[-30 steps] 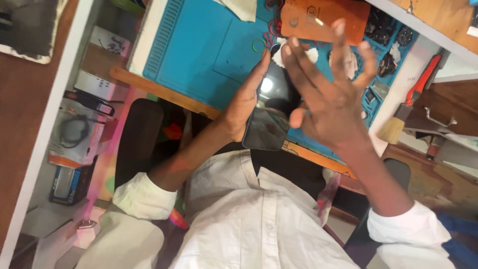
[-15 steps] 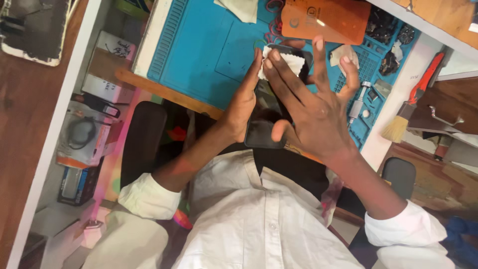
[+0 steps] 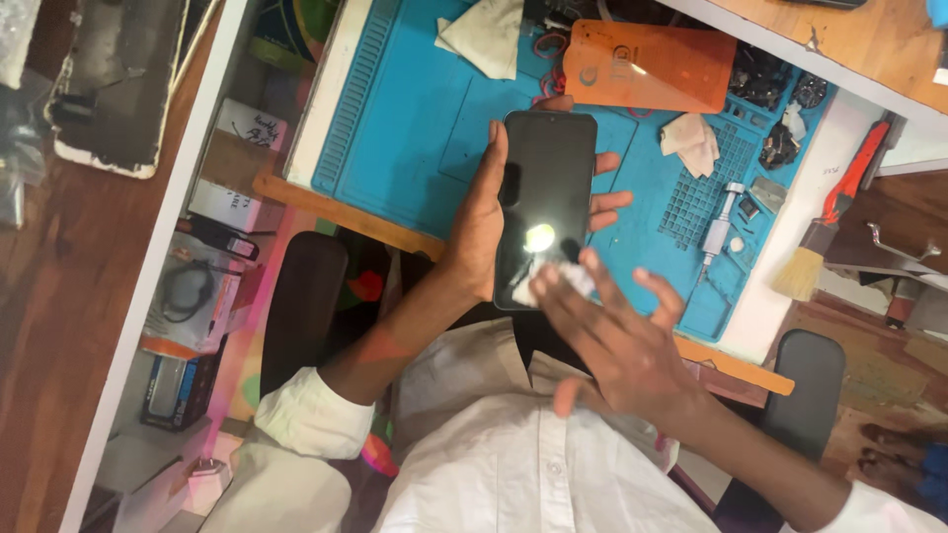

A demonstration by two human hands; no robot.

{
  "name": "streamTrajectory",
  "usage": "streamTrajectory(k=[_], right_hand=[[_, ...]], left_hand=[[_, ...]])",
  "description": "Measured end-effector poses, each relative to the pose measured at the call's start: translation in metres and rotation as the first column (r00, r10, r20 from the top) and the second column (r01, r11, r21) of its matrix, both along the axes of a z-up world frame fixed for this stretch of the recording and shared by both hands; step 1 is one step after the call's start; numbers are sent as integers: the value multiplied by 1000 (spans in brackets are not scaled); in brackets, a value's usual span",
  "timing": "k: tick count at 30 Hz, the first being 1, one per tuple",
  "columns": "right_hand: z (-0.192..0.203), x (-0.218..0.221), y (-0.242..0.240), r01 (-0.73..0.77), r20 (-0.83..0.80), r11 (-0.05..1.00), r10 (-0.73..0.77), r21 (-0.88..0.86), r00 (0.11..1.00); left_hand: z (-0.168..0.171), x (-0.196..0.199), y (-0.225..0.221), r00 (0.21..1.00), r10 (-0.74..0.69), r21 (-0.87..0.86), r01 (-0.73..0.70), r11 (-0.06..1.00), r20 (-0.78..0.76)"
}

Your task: The person wipes a mobile phone screen with a white cloth, applies adhesive from a tube along the edges, and wraps multiple rubber bands around the device to hold the screen in place.

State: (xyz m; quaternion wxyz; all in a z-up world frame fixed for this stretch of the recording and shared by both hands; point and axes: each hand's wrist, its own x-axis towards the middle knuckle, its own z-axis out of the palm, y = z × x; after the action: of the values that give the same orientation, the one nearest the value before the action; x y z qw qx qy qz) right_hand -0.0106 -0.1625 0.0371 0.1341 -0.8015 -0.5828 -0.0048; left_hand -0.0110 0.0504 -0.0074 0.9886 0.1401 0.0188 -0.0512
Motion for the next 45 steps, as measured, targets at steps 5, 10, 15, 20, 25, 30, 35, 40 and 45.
streamTrajectory(k=[5, 10, 15, 20, 25, 30, 35, 40, 45], right_hand=[[7, 45, 0, 102, 194, 995, -102, 13, 976], [8, 67, 25, 181, 68, 982, -184, 43, 981], [1, 26, 1, -15, 181, 1000, 11, 24, 983], [3, 34, -6, 49, 262, 998, -59, 46, 963], [8, 54, 8, 197, 133, 975, -210, 100, 969], [-5, 10, 10, -27, 88, 996, 20, 85, 996], [-5, 13, -1, 6, 265, 1000, -6, 0, 964], [20, 58, 20, 216, 113, 976, -215, 4, 970], [22, 58, 39, 158, 28, 987, -158, -22, 987]], left_hand=[[-1, -2, -8, 997, -67, -77, 70, 995, 44], [0, 1, -1, 995, -74, -324, 47, 945, -73], [-4, 5, 2, 998, -69, -41, 69, 997, -11], [-5, 6, 1, 992, -123, -42, 125, 991, 40], [5, -2, -2, 992, -122, -62, 120, 991, -30], [12, 5, -4, 998, -25, 37, 28, 999, -65], [6, 5, 0, 988, -149, -66, 151, 986, 39], [1, -9, -5, 988, -144, 100, 149, 984, -51], [4, -7, 3, 977, -211, -152, 209, 966, 3]])
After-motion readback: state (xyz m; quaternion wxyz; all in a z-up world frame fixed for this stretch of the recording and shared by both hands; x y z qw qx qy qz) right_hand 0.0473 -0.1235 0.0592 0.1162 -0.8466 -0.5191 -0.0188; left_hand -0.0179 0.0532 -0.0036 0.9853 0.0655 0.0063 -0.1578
